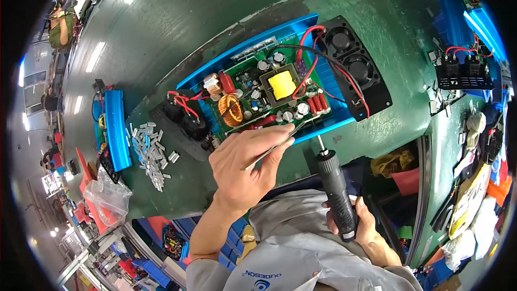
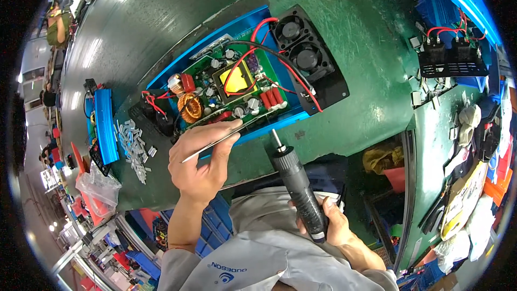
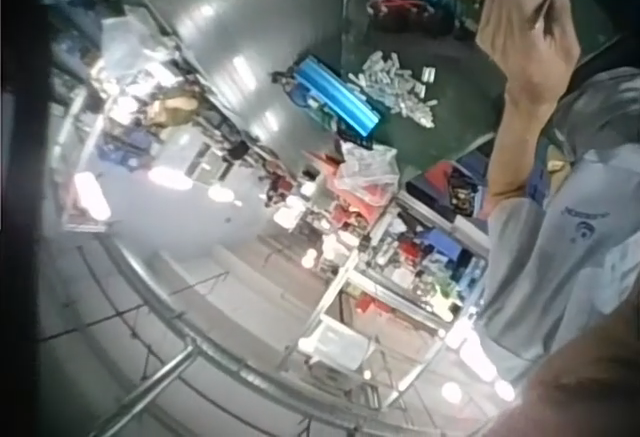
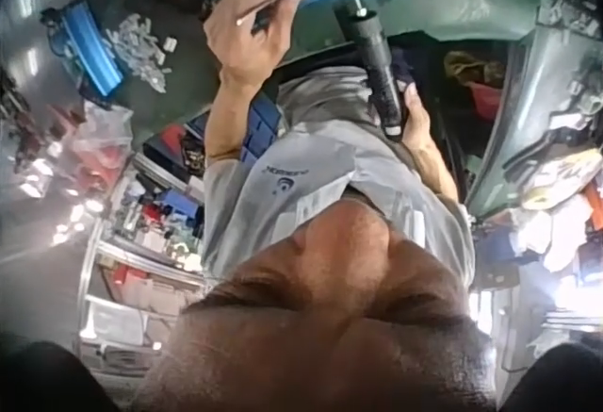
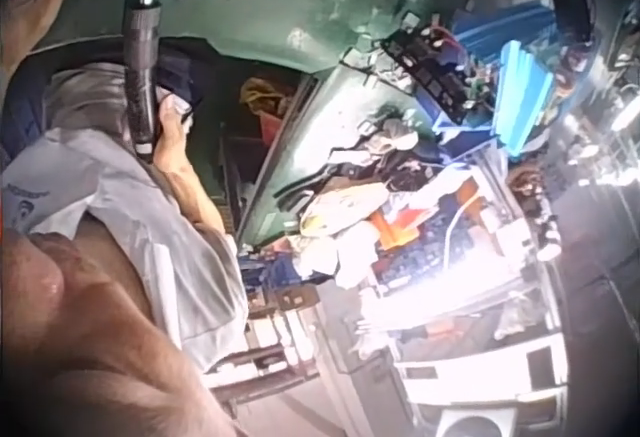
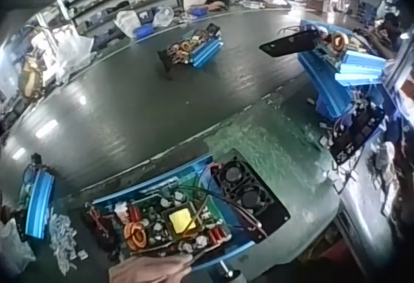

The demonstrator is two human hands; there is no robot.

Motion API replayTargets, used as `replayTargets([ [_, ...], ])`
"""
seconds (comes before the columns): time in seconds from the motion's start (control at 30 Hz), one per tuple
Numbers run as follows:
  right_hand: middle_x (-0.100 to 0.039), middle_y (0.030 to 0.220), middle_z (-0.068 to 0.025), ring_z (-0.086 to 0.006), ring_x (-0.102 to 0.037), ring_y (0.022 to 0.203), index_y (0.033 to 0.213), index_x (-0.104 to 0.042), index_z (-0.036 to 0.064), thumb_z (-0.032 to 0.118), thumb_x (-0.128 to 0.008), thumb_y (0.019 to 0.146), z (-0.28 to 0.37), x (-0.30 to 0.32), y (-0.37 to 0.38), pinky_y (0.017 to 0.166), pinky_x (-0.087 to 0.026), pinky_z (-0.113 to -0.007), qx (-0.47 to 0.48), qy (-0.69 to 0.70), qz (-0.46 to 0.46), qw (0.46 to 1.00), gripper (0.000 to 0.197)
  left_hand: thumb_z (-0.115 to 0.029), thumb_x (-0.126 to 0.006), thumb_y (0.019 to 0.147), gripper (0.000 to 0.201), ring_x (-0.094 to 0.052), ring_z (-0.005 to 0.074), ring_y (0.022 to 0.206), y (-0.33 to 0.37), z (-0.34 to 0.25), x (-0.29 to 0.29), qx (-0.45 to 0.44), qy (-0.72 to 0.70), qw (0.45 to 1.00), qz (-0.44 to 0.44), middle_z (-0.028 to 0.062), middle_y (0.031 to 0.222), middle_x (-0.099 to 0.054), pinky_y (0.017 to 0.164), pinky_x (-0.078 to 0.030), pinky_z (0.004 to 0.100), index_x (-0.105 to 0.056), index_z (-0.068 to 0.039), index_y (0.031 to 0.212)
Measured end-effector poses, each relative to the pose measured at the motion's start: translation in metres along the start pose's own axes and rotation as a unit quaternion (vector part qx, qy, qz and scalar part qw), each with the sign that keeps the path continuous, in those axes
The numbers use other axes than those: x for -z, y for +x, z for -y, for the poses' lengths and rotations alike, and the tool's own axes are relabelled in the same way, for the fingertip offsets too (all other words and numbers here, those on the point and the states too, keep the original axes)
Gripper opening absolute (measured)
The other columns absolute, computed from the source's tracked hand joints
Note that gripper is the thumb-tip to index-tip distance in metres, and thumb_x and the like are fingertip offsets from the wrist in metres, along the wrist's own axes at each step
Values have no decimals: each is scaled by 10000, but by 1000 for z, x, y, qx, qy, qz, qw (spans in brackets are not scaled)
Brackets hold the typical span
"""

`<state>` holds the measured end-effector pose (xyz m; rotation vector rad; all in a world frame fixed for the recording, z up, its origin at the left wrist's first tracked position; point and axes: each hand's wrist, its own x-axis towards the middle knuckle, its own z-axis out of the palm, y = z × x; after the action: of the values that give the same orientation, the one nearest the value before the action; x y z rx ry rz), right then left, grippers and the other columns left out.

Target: Assembling blue electronic power inverters by inserting circuit boards into metal housings and tightening screws using an electric screwdriver.

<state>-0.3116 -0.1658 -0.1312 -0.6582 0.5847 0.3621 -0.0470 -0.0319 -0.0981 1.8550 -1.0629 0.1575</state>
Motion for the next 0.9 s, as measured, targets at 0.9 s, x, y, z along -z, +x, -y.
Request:
replayTargets([
  [0.9, -655, 835, -102, -146, -598, 686, 1267, -545, -57, 640, -280, 1036, -14, -7, 1, 647, -484, -286, 91, -122, -87, 985, 781, -71, -691, 771, 382, -576, 198, 854, 21, -26, 7, -42, 251, 934, 253, 31, 979, -586, 648, -504, 297, -691, -42, 1151],
])
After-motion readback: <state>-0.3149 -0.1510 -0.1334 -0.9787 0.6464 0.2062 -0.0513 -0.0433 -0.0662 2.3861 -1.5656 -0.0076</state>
